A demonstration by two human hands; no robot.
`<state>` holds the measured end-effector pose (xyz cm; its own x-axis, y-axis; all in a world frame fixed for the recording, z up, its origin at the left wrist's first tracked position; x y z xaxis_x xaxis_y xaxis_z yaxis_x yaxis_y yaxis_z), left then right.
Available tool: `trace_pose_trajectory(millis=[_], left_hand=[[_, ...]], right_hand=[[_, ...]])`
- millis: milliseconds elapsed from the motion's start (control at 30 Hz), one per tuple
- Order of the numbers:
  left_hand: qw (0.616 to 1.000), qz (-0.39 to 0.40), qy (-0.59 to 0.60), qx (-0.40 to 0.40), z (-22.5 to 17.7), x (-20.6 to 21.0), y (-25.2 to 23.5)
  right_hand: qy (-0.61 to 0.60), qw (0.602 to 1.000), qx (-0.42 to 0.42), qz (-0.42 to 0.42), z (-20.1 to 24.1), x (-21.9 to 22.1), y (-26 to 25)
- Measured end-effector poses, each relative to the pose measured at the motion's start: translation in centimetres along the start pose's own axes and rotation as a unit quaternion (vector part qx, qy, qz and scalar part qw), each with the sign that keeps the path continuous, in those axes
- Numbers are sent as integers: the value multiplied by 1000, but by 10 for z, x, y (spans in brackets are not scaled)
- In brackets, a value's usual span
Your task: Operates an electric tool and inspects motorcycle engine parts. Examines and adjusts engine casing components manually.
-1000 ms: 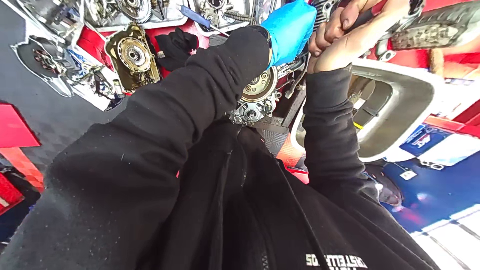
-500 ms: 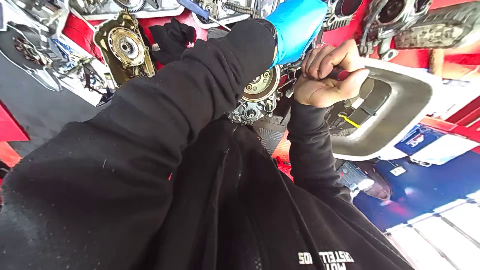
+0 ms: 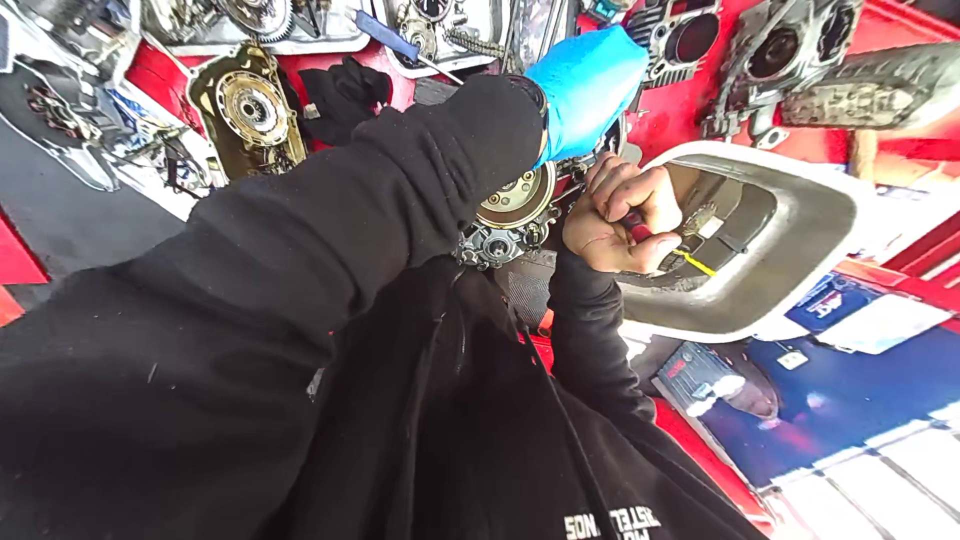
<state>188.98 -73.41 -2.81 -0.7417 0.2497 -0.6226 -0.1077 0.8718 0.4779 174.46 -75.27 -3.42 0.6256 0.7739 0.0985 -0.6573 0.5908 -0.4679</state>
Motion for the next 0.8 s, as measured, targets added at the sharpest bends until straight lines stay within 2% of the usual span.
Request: trace_pose_trajectory(millis=[233,600,800], left_hand=[[1000,11,-9,-3,-4,-1,2],[999,-9,-29,19,-9,-1,7],[999,-20,-31,-3,-18,2,18]], right_hand=[[-45,996,41,-66,0,-1,-5],[-143,985,63,-67,-12,-6,-30],[-193,968,131,-93,-19,-13,-50]])
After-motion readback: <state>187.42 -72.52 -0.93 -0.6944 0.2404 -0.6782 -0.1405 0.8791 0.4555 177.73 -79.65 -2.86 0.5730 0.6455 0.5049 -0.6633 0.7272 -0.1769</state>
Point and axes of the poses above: each hand's wrist, its own y-axis away from the middle knuckle, its own x-axis out of the palm, z = x × y, the point moved 5 cm from there along -y, towards the middle knuckle, and after that the axes turned 3 degrees about y, right-handed, at the moved point
